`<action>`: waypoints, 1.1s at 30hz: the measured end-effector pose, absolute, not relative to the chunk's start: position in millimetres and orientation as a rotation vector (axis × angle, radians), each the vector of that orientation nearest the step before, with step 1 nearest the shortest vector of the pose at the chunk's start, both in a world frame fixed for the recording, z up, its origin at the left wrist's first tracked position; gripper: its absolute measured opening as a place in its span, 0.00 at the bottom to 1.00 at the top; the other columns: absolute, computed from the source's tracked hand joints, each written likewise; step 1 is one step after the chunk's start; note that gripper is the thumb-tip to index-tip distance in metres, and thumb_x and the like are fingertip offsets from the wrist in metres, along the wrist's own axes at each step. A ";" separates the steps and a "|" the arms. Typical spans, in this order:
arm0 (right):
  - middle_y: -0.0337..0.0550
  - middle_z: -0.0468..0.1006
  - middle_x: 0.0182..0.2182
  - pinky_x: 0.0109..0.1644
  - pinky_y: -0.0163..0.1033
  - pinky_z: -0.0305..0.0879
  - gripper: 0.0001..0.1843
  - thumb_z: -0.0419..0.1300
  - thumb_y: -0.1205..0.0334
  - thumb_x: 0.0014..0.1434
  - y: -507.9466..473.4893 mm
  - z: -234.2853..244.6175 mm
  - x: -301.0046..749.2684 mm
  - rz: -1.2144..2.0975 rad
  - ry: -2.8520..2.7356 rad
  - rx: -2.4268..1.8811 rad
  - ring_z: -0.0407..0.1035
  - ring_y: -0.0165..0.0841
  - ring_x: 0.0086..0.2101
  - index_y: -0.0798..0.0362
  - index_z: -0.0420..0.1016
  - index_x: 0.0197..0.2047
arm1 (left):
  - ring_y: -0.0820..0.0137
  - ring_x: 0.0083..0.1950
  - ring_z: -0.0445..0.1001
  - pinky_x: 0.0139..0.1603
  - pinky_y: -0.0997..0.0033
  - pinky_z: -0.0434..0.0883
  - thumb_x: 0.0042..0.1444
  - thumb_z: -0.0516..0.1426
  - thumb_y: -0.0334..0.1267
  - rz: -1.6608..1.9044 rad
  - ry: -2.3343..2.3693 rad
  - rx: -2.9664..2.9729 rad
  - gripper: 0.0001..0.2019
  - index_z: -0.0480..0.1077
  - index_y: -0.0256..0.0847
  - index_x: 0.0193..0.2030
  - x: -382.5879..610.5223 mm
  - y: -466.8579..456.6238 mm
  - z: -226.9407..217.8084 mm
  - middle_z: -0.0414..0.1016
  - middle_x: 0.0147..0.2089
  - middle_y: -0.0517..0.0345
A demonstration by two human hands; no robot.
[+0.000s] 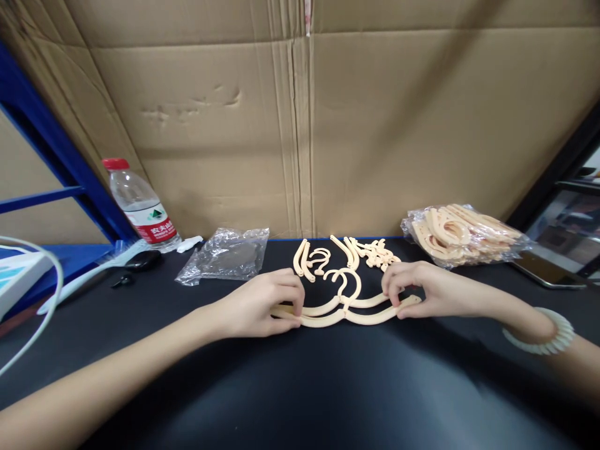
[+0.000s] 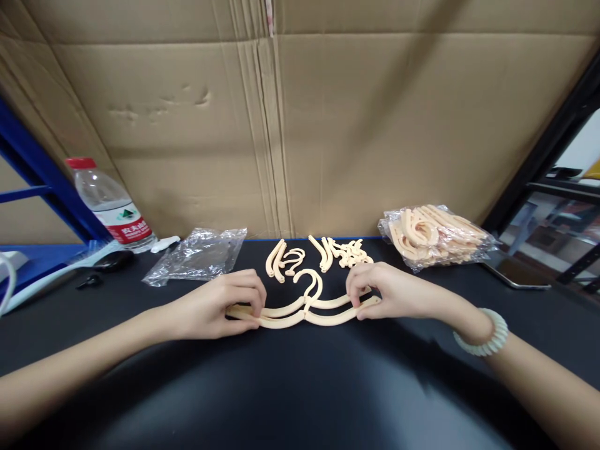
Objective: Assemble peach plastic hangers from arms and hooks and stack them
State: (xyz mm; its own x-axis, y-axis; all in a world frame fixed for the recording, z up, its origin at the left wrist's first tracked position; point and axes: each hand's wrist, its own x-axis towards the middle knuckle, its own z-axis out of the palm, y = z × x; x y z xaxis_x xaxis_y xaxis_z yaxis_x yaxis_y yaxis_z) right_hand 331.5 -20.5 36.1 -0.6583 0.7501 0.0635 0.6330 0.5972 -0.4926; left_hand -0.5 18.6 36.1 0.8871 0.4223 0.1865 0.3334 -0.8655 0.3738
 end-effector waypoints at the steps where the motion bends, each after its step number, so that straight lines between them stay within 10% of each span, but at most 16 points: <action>1: 0.42 0.75 0.37 0.42 0.37 0.65 0.04 0.64 0.64 0.54 -19.9 35.2 331.4 0.630 -2.562 -1.115 0.70 0.33 0.37 0.54 0.74 0.29 | 0.67 0.43 0.70 0.44 0.69 0.69 0.54 0.60 0.30 0.367 0.544 2.763 0.01 0.72 0.38 0.32 0.3 16.7 36.6 0.73 0.39 0.54; 21: 0.44 0.74 0.40 0.44 0.41 0.66 0.09 0.63 0.56 0.58 -20.9 33.5 331.3 0.480 -2.554 -1.121 0.69 0.37 0.40 0.52 0.73 0.38 | 0.65 0.41 0.76 0.38 0.70 0.69 0.64 0.49 0.37 0.548 0.930 3.285 0.12 0.70 0.40 0.47 -13.2 9.6 60.0 0.77 0.41 0.52; 27: 0.44 0.75 0.40 0.46 0.42 0.65 0.06 0.57 0.59 0.63 -26.7 46.9 332.8 0.183 -2.406 -1.046 0.69 0.38 0.43 0.51 0.72 0.39 | 0.60 0.32 0.73 0.31 0.68 0.63 0.59 0.48 0.45 0.327 2.321 2.687 0.17 0.74 0.38 0.40 -106.9 52.5 111.7 0.78 0.34 0.50; 33: 0.43 0.76 0.39 0.46 0.42 0.66 0.06 0.55 0.60 0.64 -28.3 49.6 330.0 0.122 -2.385 -0.995 0.70 0.36 0.42 0.50 0.72 0.38 | 0.69 0.23 0.65 0.27 0.76 0.59 0.49 0.56 0.40 0.167 2.478 2.208 0.10 0.71 0.37 0.23 -187.9 96.1 109.5 0.69 0.19 0.61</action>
